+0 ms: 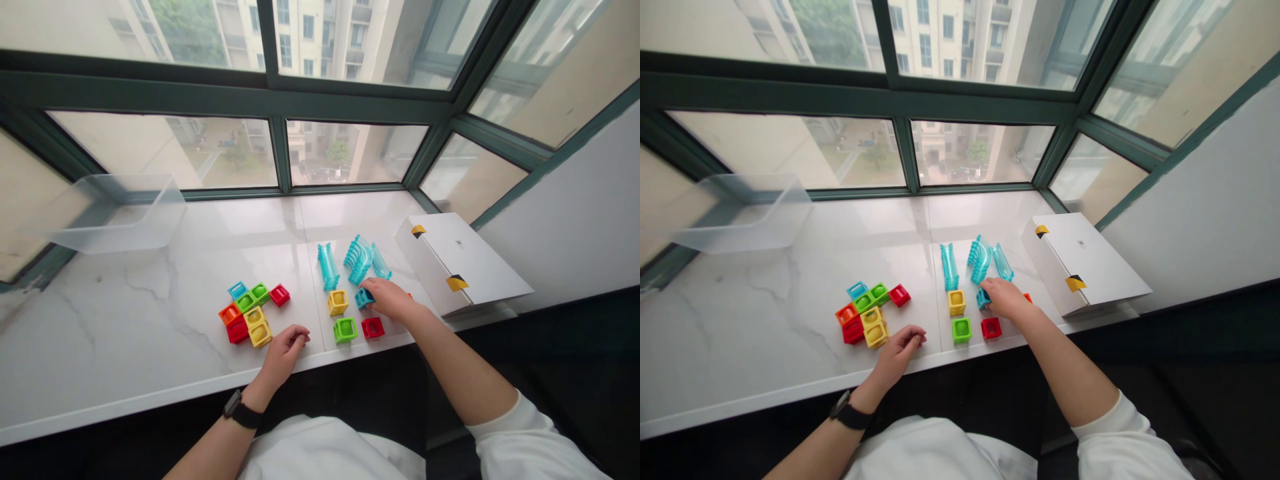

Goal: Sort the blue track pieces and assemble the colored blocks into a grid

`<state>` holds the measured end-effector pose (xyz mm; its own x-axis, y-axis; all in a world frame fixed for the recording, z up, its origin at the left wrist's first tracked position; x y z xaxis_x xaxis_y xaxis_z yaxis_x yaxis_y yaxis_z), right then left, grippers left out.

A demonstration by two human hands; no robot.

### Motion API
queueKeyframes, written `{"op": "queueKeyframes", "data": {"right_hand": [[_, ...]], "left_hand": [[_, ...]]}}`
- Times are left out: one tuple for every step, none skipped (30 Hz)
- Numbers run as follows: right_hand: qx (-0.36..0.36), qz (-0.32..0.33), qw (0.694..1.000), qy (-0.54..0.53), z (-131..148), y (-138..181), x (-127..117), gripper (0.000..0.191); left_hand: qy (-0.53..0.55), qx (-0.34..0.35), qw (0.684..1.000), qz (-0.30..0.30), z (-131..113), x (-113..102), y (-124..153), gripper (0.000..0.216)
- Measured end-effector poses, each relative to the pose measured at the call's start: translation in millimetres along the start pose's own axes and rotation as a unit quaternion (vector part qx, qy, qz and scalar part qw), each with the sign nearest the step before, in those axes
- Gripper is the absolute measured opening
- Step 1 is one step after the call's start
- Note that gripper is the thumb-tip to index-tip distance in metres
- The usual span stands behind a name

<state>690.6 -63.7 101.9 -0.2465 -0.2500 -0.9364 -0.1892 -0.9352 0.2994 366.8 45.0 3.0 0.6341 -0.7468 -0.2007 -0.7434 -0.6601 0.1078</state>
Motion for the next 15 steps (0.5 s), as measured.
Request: {"op": "queueKeyframes", "data": {"right_hand": [[-0.003,0.002,1.0,0.0,0.0,-0.6,-0.4,0.047],[-0.006,0.003,1.0,0.0,0.1,-1.4,-1.0,0.047],[-0.008,0.005,1.0,0.0,0.2,-2.2,-1.5,0.046],[-0.009,0.008,1.0,0.001,0.3,-3.0,-2.2,0.044],[-0.007,0.011,1.0,0.003,0.4,-3.8,-2.8,0.043],[-0.005,0.015,1.0,0.006,0.4,-4.5,-3.5,0.043],[-0.003,0.02,1.0,0.007,0.3,-5.0,-4.2,0.043],[0.0,0.025,1.0,0.008,0.1,-5.5,-4.8,0.043],[0.001,0.029,1.0,0.009,-0.2,-5.8,-5.2,0.044],[0.0,0.031,0.999,0.008,-0.6,-6.0,-5.5,0.045],[-0.004,0.031,0.999,0.008,-1.2,-6.0,-5.6,0.046],[-0.01,0.031,0.999,0.009,-1.8,-6.1,-5.3,0.047],[-0.017,0.031,0.999,0.011,-2.5,-6.1,-4.8,0.048],[-0.024,0.031,0.999,0.014,-3.1,-6.3,-3.9,0.049],[-0.028,0.033,0.999,0.016,-3.7,-6.5,-2.7,0.05]], "left_hand": [[0.0,0.0,1.0,0.001,-0.6,0.0,0.0,0.026],[0.0,0.0,1.0,0.002,-1.2,0.0,0.1,0.025],[0.001,0.0,1.0,0.003,-1.7,0.2,0.1,0.025],[0.004,-0.001,1.0,0.002,-2.2,0.4,0.2,0.025],[0.007,-0.002,1.0,0.001,-2.4,0.6,0.3,0.025],[0.011,-0.002,1.0,-0.001,-2.5,0.8,0.4,0.025],[0.013,-0.003,1.0,-0.002,-2.4,1.1,0.4,0.025],[0.014,-0.002,1.0,-0.003,-2.2,1.3,0.4,0.025],[0.013,-0.001,1.0,-0.004,-1.9,1.5,0.4,0.025],[0.012,0.0,1.0,-0.004,-1.7,1.6,0.3,0.024],[0.011,0.001,1.0,-0.003,-1.4,1.7,0.3,0.024],[0.01,0.002,1.0,-0.003,-1.2,1.8,0.2,0.024],[0.011,0.002,1.0,-0.004,-1.0,1.8,0.2,0.024],[0.012,0.002,1.0,-0.004,-0.9,1.8,0.2,0.024],[0.013,0.002,1.0,-0.004,-0.8,1.9,0.3,0.024]]}}
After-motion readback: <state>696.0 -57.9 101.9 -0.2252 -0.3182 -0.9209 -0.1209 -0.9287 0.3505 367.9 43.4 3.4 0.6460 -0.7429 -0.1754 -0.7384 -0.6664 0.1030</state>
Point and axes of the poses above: each hand's wrist, its own y-axis away from the middle knuckle, its own x-axis out of the palm, z = x × y, the point moved 1 cm from there along -y, towards the middle knuckle, and after that the axes turned 2 degrees about z, right-handed, at the moved point
